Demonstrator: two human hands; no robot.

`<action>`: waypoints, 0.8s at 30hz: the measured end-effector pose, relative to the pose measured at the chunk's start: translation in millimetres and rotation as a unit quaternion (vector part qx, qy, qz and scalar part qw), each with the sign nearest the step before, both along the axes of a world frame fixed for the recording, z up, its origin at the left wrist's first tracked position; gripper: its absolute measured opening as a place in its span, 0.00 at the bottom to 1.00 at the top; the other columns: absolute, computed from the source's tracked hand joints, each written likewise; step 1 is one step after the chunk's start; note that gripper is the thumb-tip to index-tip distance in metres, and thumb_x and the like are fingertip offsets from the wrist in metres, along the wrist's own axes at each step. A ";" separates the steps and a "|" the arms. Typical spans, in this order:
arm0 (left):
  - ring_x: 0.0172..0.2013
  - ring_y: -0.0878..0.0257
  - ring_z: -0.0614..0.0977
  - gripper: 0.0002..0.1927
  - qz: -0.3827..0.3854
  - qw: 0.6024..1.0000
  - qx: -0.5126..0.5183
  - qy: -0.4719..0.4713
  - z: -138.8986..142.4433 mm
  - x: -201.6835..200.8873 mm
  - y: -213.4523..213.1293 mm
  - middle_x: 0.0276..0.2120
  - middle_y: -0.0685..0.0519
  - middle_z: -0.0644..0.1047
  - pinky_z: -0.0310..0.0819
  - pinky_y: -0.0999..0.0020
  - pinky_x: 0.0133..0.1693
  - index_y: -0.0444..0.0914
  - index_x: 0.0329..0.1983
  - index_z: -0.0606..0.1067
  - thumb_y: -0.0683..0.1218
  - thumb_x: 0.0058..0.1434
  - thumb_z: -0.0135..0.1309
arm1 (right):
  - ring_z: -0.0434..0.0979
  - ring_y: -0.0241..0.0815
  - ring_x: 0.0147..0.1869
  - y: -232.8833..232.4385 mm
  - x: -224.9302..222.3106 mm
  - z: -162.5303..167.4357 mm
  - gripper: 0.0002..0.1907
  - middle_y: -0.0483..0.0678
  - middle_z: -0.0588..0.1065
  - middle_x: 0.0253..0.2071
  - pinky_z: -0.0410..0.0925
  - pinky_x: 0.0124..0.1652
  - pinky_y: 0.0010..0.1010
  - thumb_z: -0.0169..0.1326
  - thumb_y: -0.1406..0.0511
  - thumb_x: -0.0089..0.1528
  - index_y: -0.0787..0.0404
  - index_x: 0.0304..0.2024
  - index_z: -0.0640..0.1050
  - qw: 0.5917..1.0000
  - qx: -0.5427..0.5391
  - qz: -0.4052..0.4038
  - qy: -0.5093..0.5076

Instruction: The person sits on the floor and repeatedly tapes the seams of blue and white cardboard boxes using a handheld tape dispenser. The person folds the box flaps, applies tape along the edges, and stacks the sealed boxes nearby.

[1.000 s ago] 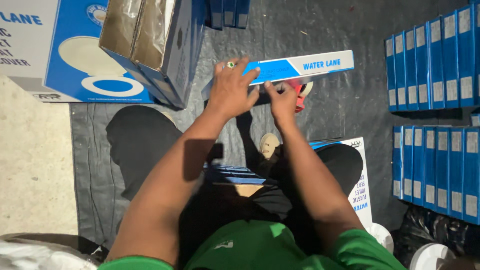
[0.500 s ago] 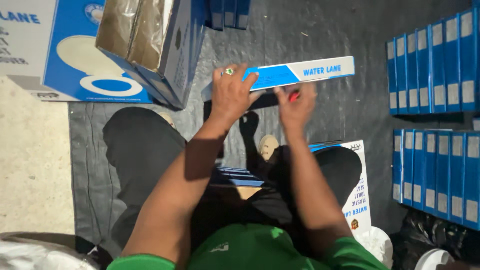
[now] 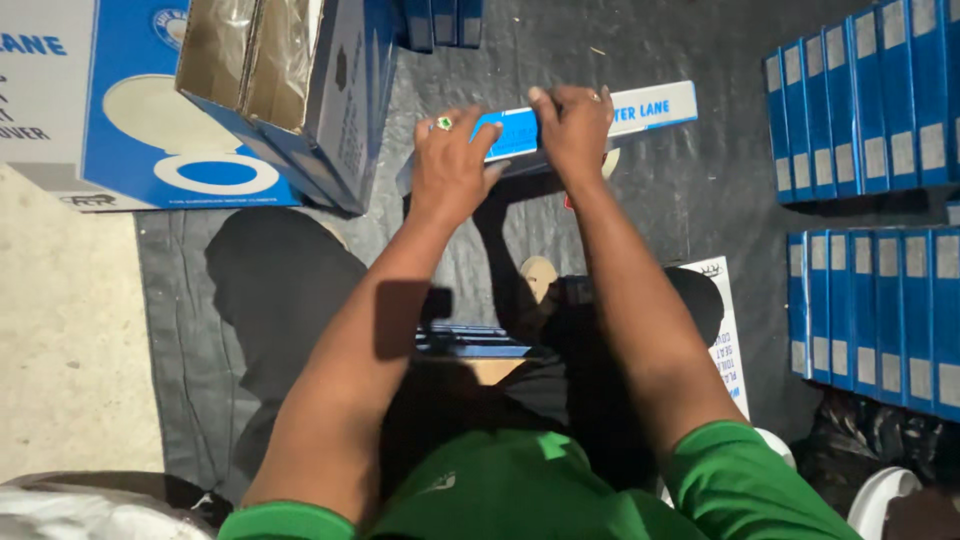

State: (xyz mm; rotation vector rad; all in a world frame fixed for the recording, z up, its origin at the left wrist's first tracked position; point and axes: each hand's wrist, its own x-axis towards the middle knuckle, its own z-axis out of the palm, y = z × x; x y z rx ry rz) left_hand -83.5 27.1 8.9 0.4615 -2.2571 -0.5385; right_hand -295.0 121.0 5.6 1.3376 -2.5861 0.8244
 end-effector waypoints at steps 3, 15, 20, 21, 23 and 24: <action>0.56 0.48 0.75 0.34 -0.024 1.000 -0.002 0.002 1.7 5.4 -2.7 0.56 0.47 0.74 0.63 0.48 0.58 0.43 0.56 0.73 0.46 0.45 0.73 | 0.76 0.58 0.55 18.6 -0.1 3.9 0.13 0.58 0.76 0.47 0.60 0.73 0.48 0.57 0.59 0.70 0.62 0.48 0.79 0.996 -0.066 -0.005 -0.067; 0.62 0.45 0.71 0.34 -0.087 0.994 0.051 -0.041 -4.2 24.9 10.3 0.58 0.45 0.73 0.61 0.46 0.60 0.38 0.60 0.70 0.35 0.47 0.61 | 0.58 0.61 0.76 71.1 71.1 15.1 0.49 0.56 0.64 0.70 0.47 0.67 0.68 0.73 0.45 0.49 0.56 0.66 0.70 0.995 0.008 0.036 0.094; 0.67 0.45 0.69 0.36 -0.090 0.994 0.048 -0.043 -6.5 30.5 12.8 0.63 0.44 0.72 0.62 0.48 0.65 0.39 0.66 0.68 0.32 0.51 0.59 | 0.57 0.59 0.80 70.5 68.6 0.5 0.44 0.55 0.62 0.72 0.46 0.72 0.67 0.71 0.59 0.52 0.53 0.69 0.68 0.985 0.082 0.033 0.148; 0.69 0.44 0.69 0.38 -0.099 0.993 0.051 -0.045 -5.6 33.1 11.8 0.64 0.44 0.72 0.62 0.49 0.66 0.40 0.68 0.67 0.32 0.52 0.60 | 0.56 0.59 0.81 73.5 72.1 -4.6 0.44 0.56 0.61 0.74 0.46 0.73 0.65 0.69 0.62 0.54 0.52 0.72 0.67 0.981 0.084 0.017 0.175; 0.67 0.37 0.62 0.47 -0.099 0.983 0.154 -0.004 -3.7 40.8 8.4 0.66 0.34 0.63 0.62 0.49 0.64 0.36 0.69 0.62 0.36 0.44 0.67 | 0.53 0.60 0.85 79.3 78.0 -11.9 0.46 0.59 0.58 0.79 0.45 0.75 0.61 0.66 0.70 0.56 0.51 0.76 0.65 0.969 0.075 -0.020 0.235; 0.66 0.34 0.59 0.52 -0.095 0.974 0.206 0.018 -3.2 45.8 6.7 0.67 0.29 0.59 0.62 0.49 0.63 0.35 0.70 0.60 0.38 0.40 0.71 | 0.53 0.65 0.81 82.6 81.3 -13.8 0.48 0.65 0.56 0.76 0.46 0.70 0.65 0.67 0.68 0.52 0.57 0.73 0.63 0.977 0.034 -0.030 0.209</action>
